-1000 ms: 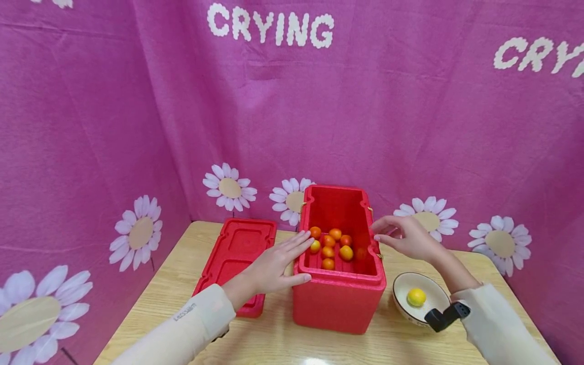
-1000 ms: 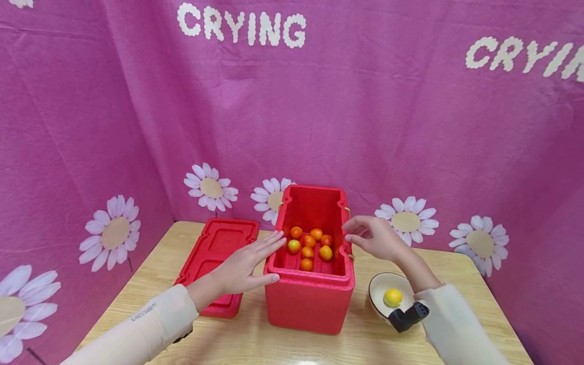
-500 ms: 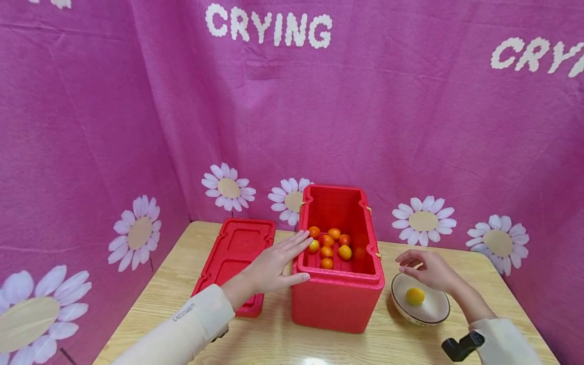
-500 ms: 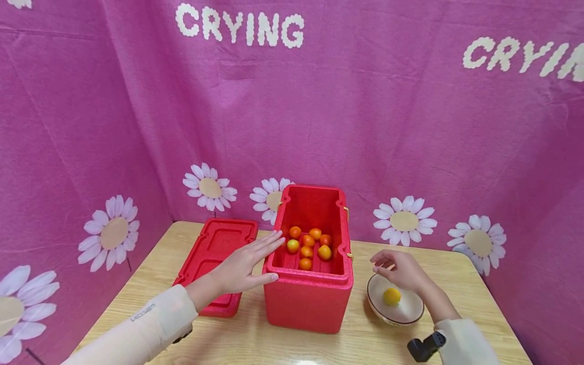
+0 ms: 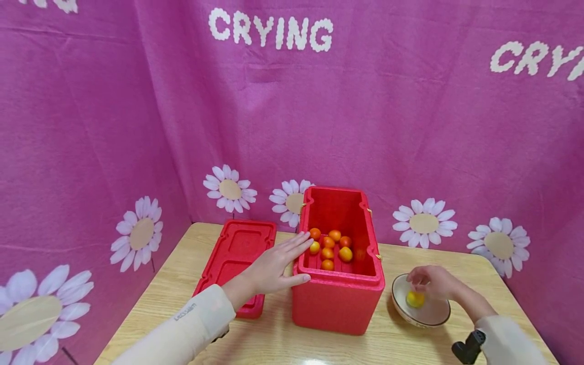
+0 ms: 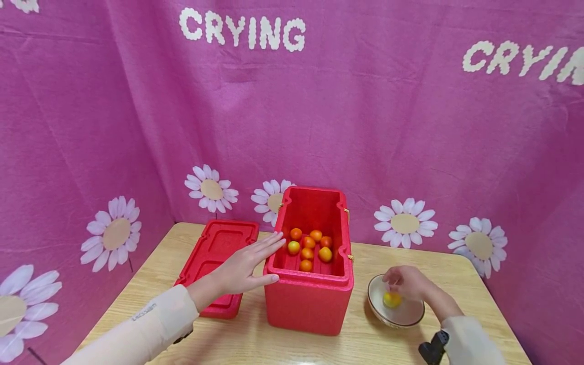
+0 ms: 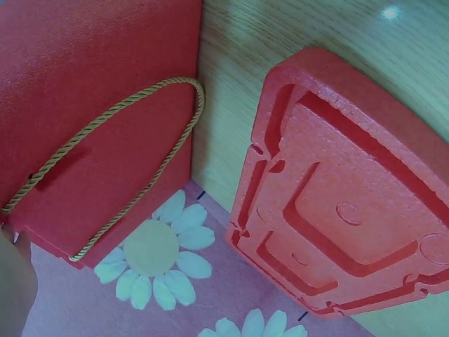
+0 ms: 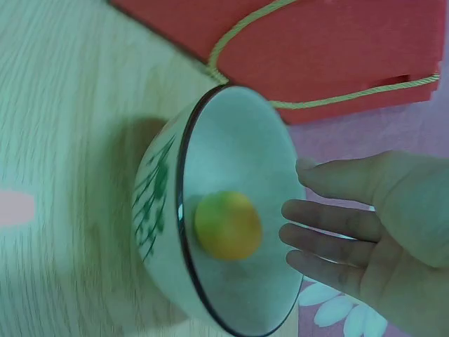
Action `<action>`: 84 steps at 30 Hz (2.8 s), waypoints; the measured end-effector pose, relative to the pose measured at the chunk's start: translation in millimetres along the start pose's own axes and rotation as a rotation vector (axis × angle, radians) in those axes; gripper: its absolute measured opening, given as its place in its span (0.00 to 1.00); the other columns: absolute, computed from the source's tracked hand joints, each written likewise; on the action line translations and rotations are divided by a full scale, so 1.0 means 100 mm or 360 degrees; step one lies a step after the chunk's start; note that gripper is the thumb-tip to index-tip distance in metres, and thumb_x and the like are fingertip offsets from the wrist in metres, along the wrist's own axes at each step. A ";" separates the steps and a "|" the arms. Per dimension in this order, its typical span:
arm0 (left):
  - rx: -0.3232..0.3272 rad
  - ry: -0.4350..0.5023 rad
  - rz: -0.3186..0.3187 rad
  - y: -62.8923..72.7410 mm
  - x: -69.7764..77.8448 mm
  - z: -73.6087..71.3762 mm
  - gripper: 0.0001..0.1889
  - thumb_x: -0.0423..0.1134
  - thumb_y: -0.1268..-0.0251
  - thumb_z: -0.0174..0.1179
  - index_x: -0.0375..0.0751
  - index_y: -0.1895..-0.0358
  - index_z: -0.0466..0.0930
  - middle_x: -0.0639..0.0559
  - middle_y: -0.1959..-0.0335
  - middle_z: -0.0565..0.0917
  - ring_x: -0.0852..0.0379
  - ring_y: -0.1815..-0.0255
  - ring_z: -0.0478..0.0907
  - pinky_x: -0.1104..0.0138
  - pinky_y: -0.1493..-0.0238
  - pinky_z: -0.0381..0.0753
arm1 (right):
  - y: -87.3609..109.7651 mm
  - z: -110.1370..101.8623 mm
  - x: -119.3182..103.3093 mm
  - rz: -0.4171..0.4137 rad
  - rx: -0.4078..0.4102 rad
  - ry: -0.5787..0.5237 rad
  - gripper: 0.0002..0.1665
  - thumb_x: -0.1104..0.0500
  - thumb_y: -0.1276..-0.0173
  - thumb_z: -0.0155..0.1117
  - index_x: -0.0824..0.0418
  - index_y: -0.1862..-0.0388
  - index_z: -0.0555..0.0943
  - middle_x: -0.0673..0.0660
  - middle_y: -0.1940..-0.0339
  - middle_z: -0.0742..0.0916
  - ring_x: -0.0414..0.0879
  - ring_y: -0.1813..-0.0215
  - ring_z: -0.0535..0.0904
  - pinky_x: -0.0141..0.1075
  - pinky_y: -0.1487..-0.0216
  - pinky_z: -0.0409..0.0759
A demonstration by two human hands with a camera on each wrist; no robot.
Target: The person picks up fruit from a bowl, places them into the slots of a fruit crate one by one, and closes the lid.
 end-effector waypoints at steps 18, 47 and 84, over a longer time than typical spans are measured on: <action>-0.0007 0.0001 0.0002 0.00 0.02 -0.02 0.41 0.62 0.37 0.55 0.61 0.23 0.47 0.63 0.20 0.48 0.60 0.20 0.47 0.54 0.25 0.63 | -0.01 0.10 0.13 -0.0101 -0.0209 0.0045 0.09 0.68 0.48 0.71 0.67 0.69 0.80 0.55 0.73 0.84 0.42 0.70 0.77 0.29 0.69 0.77; 0.0007 0.0021 0.0005 0.01 0.01 -0.02 0.42 0.61 0.38 0.56 0.61 0.23 0.48 0.62 0.20 0.49 0.59 0.20 0.47 0.54 0.26 0.64 | 0.05 0.31 0.22 -0.0103 -0.0240 -0.0034 0.12 0.64 0.50 0.75 0.63 0.68 0.81 0.51 0.72 0.85 0.35 0.68 0.75 0.31 0.65 0.79; -0.0016 0.0056 -0.0055 0.03 0.03 0.00 0.41 0.64 0.38 0.55 0.64 0.24 0.48 0.62 0.20 0.50 0.58 0.20 0.48 0.51 0.30 0.70 | 0.03 -0.07 0.08 0.0094 -0.0450 -0.0194 0.13 0.66 0.47 0.72 0.64 0.61 0.81 0.53 0.66 0.85 0.41 0.63 0.75 0.29 0.61 0.79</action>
Point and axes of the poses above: each hand's wrist, its own y-axis away from the middle knuckle, its own z-axis out of the palm, x = y × z, the point moved 2 cm from there along -y, towards the middle knuckle
